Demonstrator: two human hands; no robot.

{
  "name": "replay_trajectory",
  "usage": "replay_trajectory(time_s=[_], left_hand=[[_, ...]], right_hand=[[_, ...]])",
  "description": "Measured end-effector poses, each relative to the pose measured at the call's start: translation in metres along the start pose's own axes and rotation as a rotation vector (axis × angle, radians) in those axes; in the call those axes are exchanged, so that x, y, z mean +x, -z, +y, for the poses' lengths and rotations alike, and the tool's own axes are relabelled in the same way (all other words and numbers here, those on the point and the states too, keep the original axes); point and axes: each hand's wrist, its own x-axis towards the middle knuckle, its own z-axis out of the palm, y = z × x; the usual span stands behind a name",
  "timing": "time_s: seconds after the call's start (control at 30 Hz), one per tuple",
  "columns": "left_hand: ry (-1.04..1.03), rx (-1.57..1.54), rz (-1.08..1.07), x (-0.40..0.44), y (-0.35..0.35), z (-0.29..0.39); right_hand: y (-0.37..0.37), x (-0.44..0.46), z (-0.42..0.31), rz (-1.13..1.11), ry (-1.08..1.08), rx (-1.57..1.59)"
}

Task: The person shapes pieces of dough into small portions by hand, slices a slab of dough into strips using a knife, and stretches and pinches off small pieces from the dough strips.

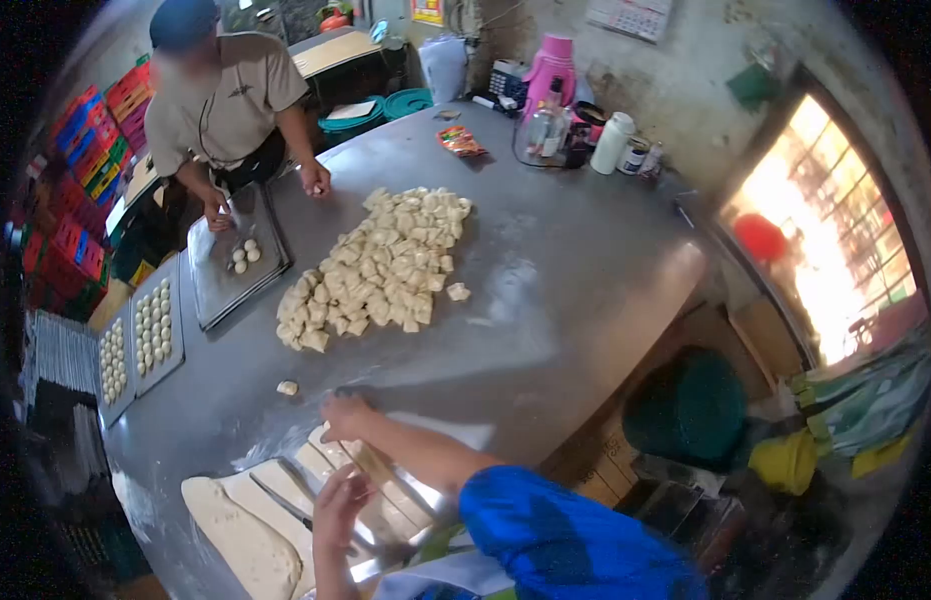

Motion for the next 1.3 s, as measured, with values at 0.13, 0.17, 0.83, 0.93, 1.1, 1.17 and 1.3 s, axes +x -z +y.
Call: replay_trajectory(time_s=[0.13,0.17,0.83,0.93,1.1,1.17,1.3], left_hand=[[-0.172,0.439,0.232,-0.008,-0.020,-0.007],[-0.239,0.615,0.293,-0.010,-0.027,-0.008],[-0.483,1.390,0.076,-0.051,-0.166,0.043],[-0.619,1.726,-0.014,-0.051,-0.144,0.048],[-0.698,1.253,-0.247,-0.021,-0.138,0.026],[-0.612,1.091,-0.278,-0.025,-0.150,0.016],[-0.578,0.882,-0.275,-0.012,-0.133,0.010]], right_hand=[[-0.019,-0.071,0.013,0.071,0.273,0.373],[-0.005,-0.100,0.012,0.016,0.289,0.439],[0.161,-0.323,0.101,0.771,0.192,0.649],[0.149,-0.319,0.075,0.760,0.125,0.390],[0.115,-0.289,-0.011,0.632,0.371,0.444],[0.098,-0.279,-0.051,0.638,0.476,0.696],[0.099,-0.275,-0.085,0.544,0.397,0.789]])
